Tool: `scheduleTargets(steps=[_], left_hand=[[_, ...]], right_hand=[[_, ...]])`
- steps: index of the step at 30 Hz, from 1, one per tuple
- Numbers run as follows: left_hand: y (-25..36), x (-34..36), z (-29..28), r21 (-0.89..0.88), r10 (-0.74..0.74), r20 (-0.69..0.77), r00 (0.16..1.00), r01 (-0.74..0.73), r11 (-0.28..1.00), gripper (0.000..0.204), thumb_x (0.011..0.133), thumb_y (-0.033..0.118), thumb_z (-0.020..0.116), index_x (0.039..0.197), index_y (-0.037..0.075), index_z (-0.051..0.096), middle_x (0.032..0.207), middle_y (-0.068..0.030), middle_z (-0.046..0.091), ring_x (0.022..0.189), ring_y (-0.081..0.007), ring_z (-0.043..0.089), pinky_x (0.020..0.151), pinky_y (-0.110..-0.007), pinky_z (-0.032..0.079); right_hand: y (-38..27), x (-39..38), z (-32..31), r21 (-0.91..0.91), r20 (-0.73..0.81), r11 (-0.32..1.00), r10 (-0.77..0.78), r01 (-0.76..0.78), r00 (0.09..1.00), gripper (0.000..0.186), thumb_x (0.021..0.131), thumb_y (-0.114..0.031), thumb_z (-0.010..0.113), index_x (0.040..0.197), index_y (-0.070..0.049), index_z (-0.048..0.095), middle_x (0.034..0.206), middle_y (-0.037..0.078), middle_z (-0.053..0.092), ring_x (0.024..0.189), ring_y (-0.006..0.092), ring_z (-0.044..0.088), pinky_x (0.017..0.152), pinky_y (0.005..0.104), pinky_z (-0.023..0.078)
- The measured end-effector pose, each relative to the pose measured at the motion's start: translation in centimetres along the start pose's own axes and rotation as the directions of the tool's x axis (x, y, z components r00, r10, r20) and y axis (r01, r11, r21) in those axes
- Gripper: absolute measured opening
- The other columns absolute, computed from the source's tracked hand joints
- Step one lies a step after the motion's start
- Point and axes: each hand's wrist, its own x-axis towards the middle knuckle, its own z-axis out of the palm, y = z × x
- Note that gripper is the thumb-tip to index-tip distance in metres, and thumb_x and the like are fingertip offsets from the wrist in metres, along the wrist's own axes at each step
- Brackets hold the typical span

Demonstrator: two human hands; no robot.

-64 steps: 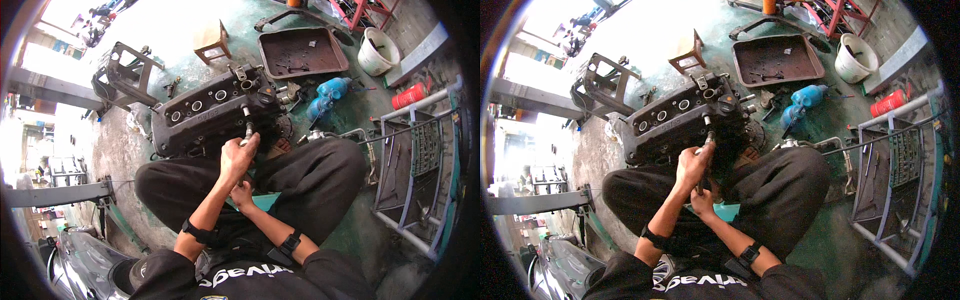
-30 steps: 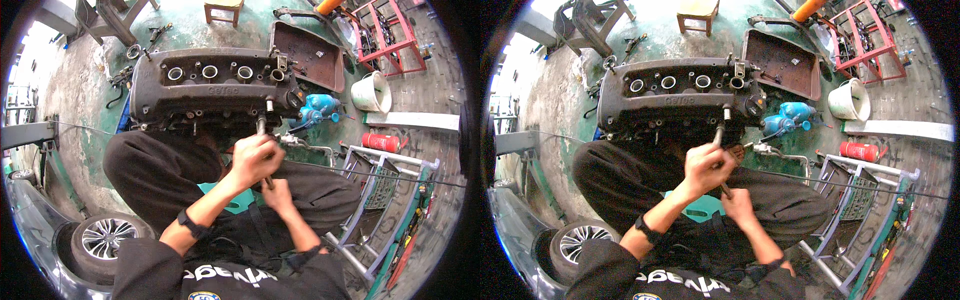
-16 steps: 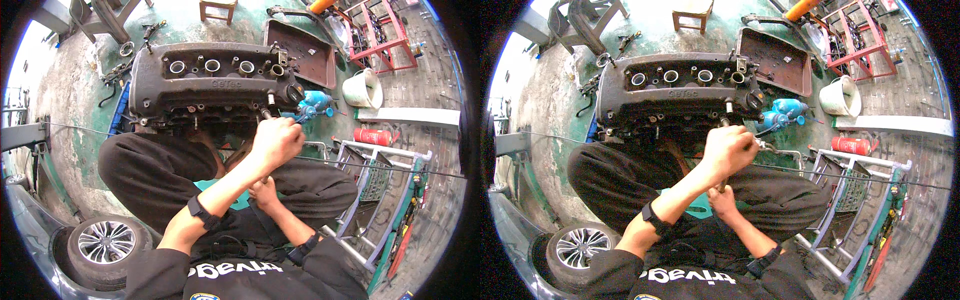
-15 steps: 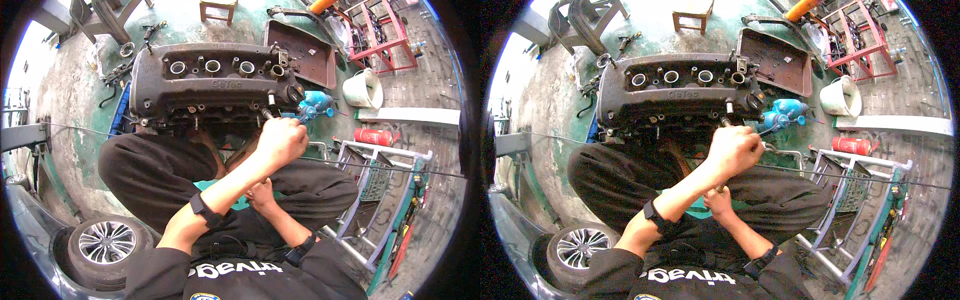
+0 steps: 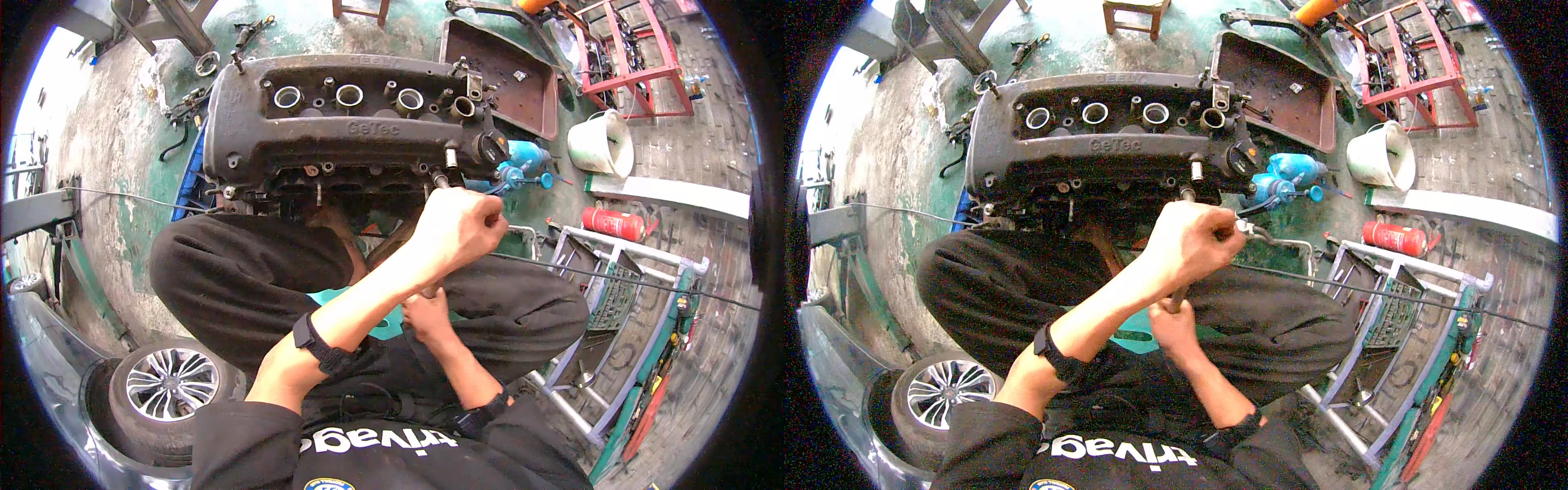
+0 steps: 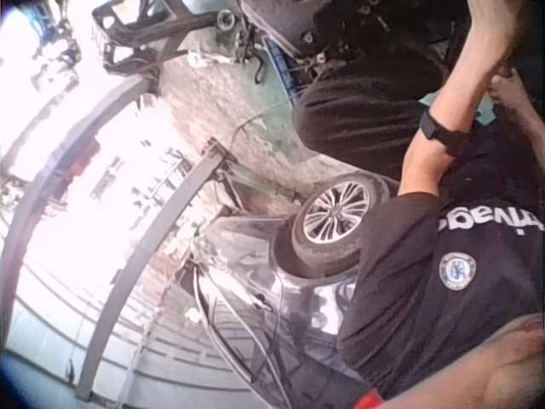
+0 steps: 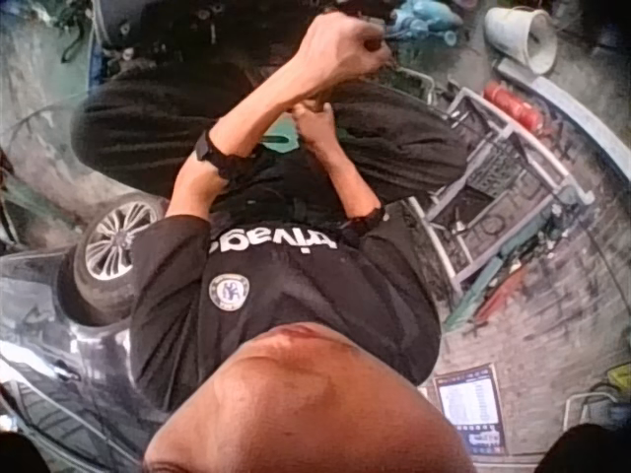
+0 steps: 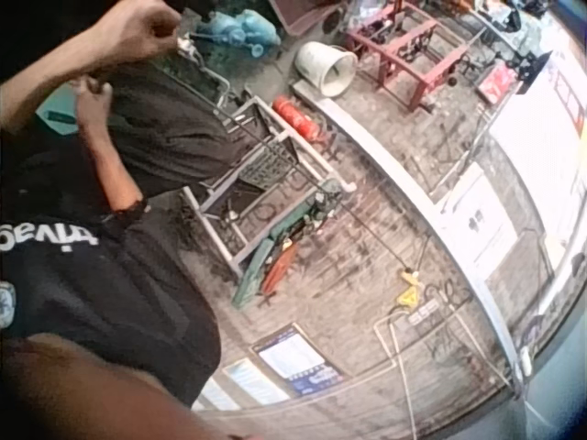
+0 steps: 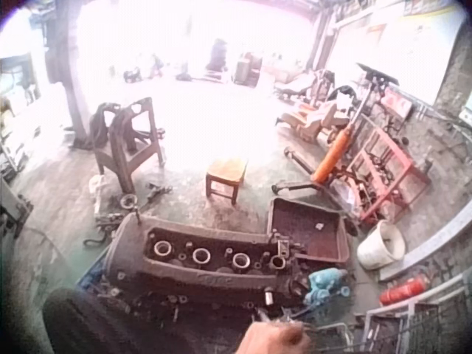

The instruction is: The person is sitting on the floor of a workshop, working on a car engine block. They use a socket wrench to tighten bolts on the engine head, methodically moving from one bolt to the next.

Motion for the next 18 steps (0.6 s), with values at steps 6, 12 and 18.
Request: scheduleTargets(steps=[6, 12, 18], left_hand=[[-0.8, -2.0, 1.5, -0.109, 0.141, -0.374, 0.917, -0.194, 0.975, 0.026, 0.073, 0.003, 0.069, 0.058, 0.005, 0.048, 0.055, -0.0076, 0.049, 0.049, -0.0266, 0.052, 0.047, -0.036, 0.042], [-0.9, -1.1, 2.5, -0.040, 0.213, -0.368, 0.905, -0.244, 0.969, 0.022, 0.074, 0.005, 0.072, 0.064, 0.008, 0.052, 0.057, -0.0058, 0.052, 0.048, -0.0249, 0.051, 0.048, -0.034, 0.041], [-0.5, -2.3, 2.1, 0.176, 0.252, -0.202, 0.946, -0.218, 0.960, 0.034, 0.067, 0.029, 0.081, 0.090, 0.011, 0.065, 0.074, -0.0034, 0.062, 0.068, -0.0218, 0.060, 0.067, -0.035, 0.048]], right_hand=[[-5.0, 0.4, -10.5, -0.802, -0.017, 0.522, -0.507, 0.292, 0.862, 0.019, 0.074, -0.010, 0.065, 0.061, 0.003, 0.059, 0.059, 0.025, 0.055, 0.057, 0.0407, 0.060, 0.054, 0.0439, 0.045], [-13.3, 2.4, -15.4, -0.960, 0.229, -0.129, -0.873, 0.248, 0.431, 0.032, 0.085, -0.016, 0.063, 0.058, -0.002, 0.053, 0.063, 0.017, 0.052, 0.054, 0.0369, 0.056, 0.050, 0.0457, 0.044], [-20.0, 2.8, -14.7, -0.922, 0.370, -0.315, -0.890, 0.226, 0.266, 0.020, 0.088, -0.011, 0.059, 0.074, 0.003, 0.052, 0.080, 0.020, 0.050, 0.077, 0.0393, 0.054, 0.066, 0.0476, 0.044]])
